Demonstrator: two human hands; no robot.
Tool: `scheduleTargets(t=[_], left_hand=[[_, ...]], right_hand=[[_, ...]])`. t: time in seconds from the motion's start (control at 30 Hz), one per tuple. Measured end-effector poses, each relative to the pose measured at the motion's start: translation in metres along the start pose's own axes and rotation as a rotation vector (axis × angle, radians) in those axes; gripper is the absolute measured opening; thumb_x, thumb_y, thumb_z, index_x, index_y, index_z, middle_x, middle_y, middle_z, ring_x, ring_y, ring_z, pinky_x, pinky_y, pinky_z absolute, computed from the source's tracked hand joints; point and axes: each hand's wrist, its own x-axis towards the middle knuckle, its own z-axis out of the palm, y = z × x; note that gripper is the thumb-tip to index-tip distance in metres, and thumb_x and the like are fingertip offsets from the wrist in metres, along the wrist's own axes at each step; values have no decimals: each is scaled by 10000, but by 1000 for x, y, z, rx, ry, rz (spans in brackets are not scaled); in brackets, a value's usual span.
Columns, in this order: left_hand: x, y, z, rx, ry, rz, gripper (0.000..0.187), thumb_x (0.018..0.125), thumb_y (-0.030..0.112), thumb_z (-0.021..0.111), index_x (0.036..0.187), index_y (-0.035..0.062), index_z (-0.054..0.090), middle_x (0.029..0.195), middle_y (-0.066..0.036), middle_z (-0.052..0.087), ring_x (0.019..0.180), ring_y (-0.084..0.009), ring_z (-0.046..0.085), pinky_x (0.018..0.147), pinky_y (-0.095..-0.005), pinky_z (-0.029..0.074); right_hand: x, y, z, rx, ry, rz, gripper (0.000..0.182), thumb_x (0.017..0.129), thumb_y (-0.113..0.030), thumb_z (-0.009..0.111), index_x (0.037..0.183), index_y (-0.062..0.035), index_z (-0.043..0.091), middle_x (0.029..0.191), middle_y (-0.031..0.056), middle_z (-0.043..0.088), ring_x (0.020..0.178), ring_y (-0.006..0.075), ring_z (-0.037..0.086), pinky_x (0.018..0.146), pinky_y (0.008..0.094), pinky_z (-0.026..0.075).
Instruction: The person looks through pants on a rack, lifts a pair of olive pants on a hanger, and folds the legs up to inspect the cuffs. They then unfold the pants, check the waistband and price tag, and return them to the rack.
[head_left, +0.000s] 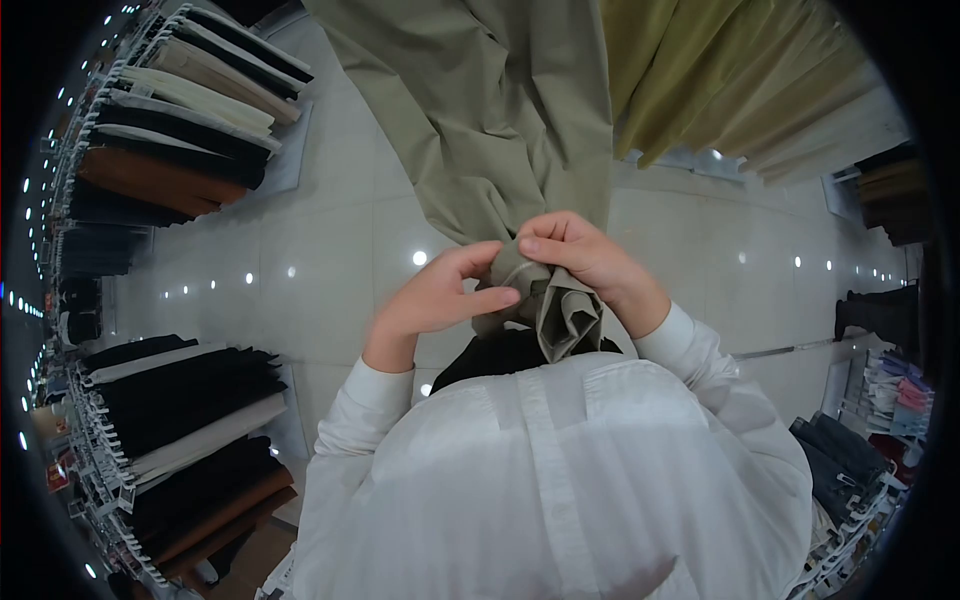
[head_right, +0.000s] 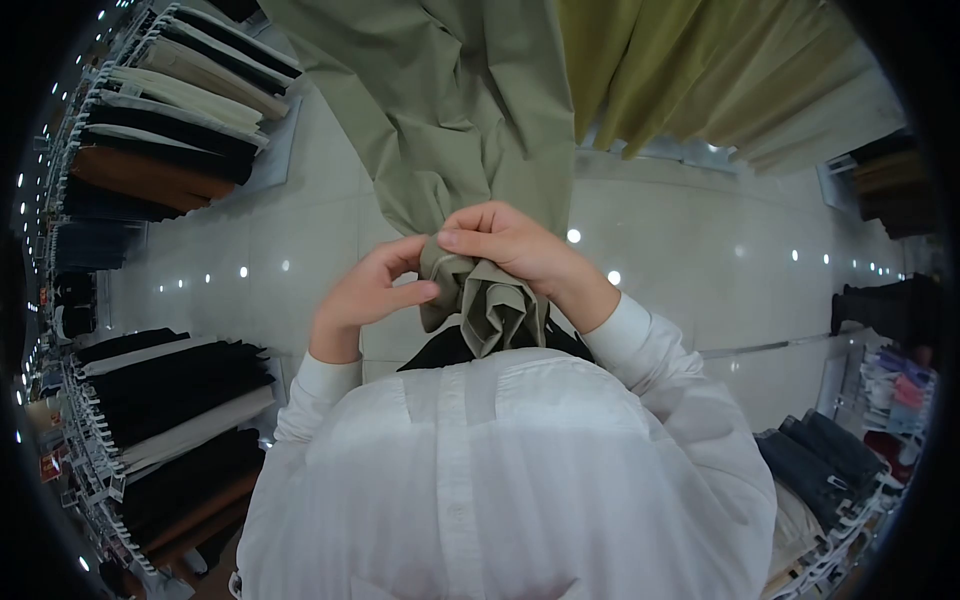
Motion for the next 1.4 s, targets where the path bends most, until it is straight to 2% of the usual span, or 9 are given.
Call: scheduleTargets(t=[0.13, 0.3, 0.4, 0.57, 0.63, 0.8, 0.87, 0.97, 1.4], left_hand=[[0, 3, 0, -232, 87, -241, 191, 869, 110, 525, 994, -23, 580, 799, -7, 586, 708, -70, 523, 677, -224, 430], [-10, 5, -10, -858, 265, -11, 238, 902, 171, 481, 970, -36, 578, 907, -99, 632, 824, -151, 611, 757, -284, 482], [-13, 8, -22, -981, 489, 55, 275, 916, 195, 444, 1017, -34, 558, 966, -130, 614, 862, -195, 605, 786, -316, 480], [-27, 6, -30, -1026, 411, 237, 318, 936, 206, 384, 1096, -43, 501, 1087, -147, 570, 993, -236, 559, 867, -358, 435], [-32, 3, -27, -1064, 381, 305, 336, 943, 216, 366, 1118, -45, 485, 1122, -148, 555, 1041, -247, 537, 904, -370, 410], [-40, -19, -17, -1159, 286, 286, 388, 955, 268, 329, 1211, 1, 447, 1251, -142, 478, 1159, -263, 452, 993, -408, 322], [-39, -18, -14, -1224, 277, 299, 396, 955, 278, 324, 1219, 8, 443, 1258, -137, 473, 1163, -267, 448, 992, -412, 326], [-46, -29, -18, -1268, 305, 305, 407, 953, 293, 324, 1223, 13, 444, 1259, -140, 472, 1159, -275, 452, 983, -420, 340], [-58, -30, -30, -1171, 576, 354, 383, 933, 302, 374, 1088, 3, 557, 1061, -140, 604, 969, -263, 584, 837, -381, 463]], right_hand=[[-9, -10, 3, -148, 62, -18, 145, 838, -140, 598, 845, 5, 607, 723, -14, 596, 629, 24, 519, 564, 174, 420], [-11, 11, -6, -456, -7, -70, 123, 777, -50, 551, 851, 42, 583, 694, -8, 565, 632, 42, 477, 566, 210, 403], [-10, 21, -19, -676, 195, -95, 159, 708, -42, 505, 825, 48, 565, 669, 35, 538, 617, 71, 455, 561, 241, 382], [-17, 17, -29, -818, 379, -144, 169, 683, -42, 515, 833, 22, 561, 692, 63, 526, 629, 107, 468, 556, 245, 383], [-20, 17, -30, -926, 671, -233, 213, 661, -30, 532, 870, -11, 562, 765, 63, 541, 653, 120, 485, 560, 240, 389], [-26, 16, -40, -504, 485, -190, 130, 762, -8, 539, 889, -4, 568, 842, 34, 586, 714, 86, 537, 603, 227, 446], [-30, 15, -36, 24, 346, -42, 104, 847, -93, 553, 891, -3, 584, 851, 34, 615, 717, 81, 574, 630, 225, 481], [-29, 22, -38, 248, 281, -106, 191, 882, -200, 544, 911, -17, 590, 841, 44, 634, 688, 83, 594, 631, 223, 494], [-43, -3, -18, 276, 23, -396, 226, 901, -230, 495, 856, -14, 541, 783, 20, 574, 682, 70, 532, 612, 222, 442]])
